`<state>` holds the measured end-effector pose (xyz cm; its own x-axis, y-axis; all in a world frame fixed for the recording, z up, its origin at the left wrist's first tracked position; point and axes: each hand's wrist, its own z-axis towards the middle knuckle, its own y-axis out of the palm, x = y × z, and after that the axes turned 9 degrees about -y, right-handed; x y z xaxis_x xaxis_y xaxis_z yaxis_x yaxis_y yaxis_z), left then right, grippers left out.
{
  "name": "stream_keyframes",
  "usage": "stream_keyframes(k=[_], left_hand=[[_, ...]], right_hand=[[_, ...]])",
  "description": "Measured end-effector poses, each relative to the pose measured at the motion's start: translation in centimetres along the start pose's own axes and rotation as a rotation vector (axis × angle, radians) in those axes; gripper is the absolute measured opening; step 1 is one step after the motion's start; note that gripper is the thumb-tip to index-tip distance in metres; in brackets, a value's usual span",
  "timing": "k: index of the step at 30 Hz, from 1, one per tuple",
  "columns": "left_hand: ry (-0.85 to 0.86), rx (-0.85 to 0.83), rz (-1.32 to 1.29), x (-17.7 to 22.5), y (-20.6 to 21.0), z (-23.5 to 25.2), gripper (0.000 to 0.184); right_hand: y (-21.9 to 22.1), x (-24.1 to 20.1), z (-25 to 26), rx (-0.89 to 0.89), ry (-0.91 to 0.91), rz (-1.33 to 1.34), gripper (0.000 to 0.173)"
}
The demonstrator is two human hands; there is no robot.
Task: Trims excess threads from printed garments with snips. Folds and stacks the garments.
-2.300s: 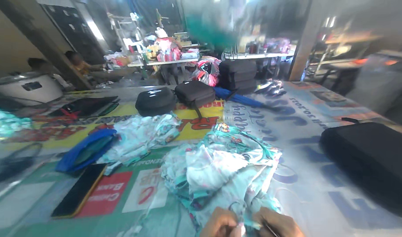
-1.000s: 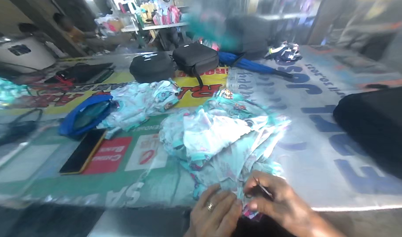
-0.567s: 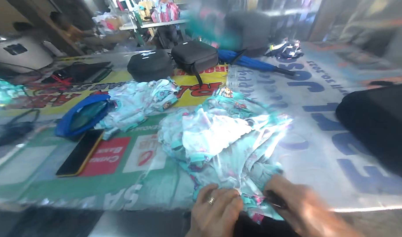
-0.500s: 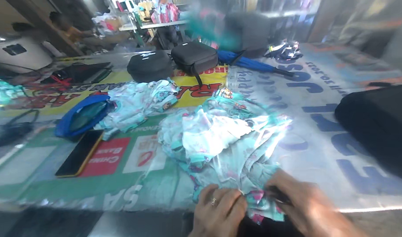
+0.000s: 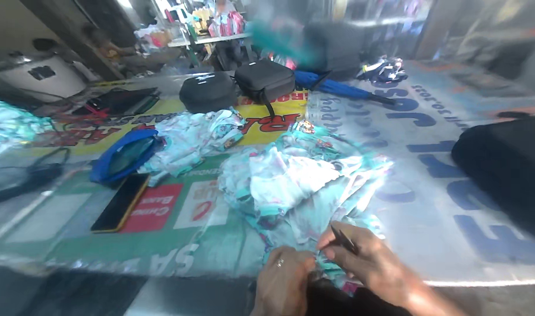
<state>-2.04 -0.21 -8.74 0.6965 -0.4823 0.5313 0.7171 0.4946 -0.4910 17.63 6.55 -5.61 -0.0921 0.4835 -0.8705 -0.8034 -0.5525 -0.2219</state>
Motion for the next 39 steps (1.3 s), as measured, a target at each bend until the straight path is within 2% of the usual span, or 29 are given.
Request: stream_keyframes(k=[4,7,9,11,13,16,18,20,23,26,28,30,35,37,39], left_hand=[[-0.002,0.017,-0.045,0.1,0.0,0.8,0.018],[0.044,0.05,-0.081,0.7,0.4,1.0,0.013],[0.004,0.038,-0.128,0.8,0.8,1.2,0.014],[-0.102,-0.028,-0.201,0.6,0.9,1.2,0.022],[-0.177,-0.089,-0.248,0.2,1.0,1.1,0.028],[-0.2,-0.147,-0.211,0.2,0.7,1.1,0.031],[-0.23,-0.216,-0.231,0.5,0.1,1.5,0.029],[-0.251,-0.313,-0.248,0.8,-0.7,2.3,0.025],[-0.183,-0.432,-0.224,0.6,-1.3,3.3,0.017],[-0.128,-0.469,-0.164,0.4,-1.6,3.4,0.015],[-0.069,-0.437,-0.142,0.3,-1.4,3.1,0.02],[0.026,-0.339,-0.11,0.1,-0.8,2.3,0.017],[0.124,-0.182,-0.066,-0.5,0.0,1.5,0.013],[0.114,-0.154,-0.093,-0.6,0.1,1.6,0.014],[0.082,-0.136,-0.108,-0.5,0.1,1.7,0.015]], right_hand=[[0.7,-0.4,0.0,-0.086,-0.134,-0.298,0.021],[1.6,-0.1,-0.3,-0.014,-0.236,-0.472,0.01],[1.5,0.3,-0.4,0.041,-0.242,-0.391,0.014],[1.2,0.4,-0.7,0.064,-0.191,-0.228,0.02],[1.1,0.2,-0.8,0.083,-0.107,-0.083,0.018],[1.1,-0.1,-0.9,0.148,-0.013,0.069,0.015],[1.0,0.0,-1.0,0.153,-0.051,0.06,0.015],[0.8,0.5,-1.1,0.118,-0.175,-0.006,0.017],[1.0,0.1,-1.3,0.027,-0.318,-0.172,0.016],[1.1,-0.8,-1.7,-0.061,-0.333,-0.291,0.011],[0.7,-0.9,-1.7,-0.078,-0.341,-0.256,0.011],[0.4,-0.7,-1.8,-0.037,-0.308,-0.189,0.017],[0.0,-1.2,-2.1,0.009,-0.038,-0.279,0.063],[0.1,-1.6,-2.1,-0.01,-0.009,-0.315,0.064],[0.4,-1.7,-2.1,-0.007,0.016,-0.34,0.053]])
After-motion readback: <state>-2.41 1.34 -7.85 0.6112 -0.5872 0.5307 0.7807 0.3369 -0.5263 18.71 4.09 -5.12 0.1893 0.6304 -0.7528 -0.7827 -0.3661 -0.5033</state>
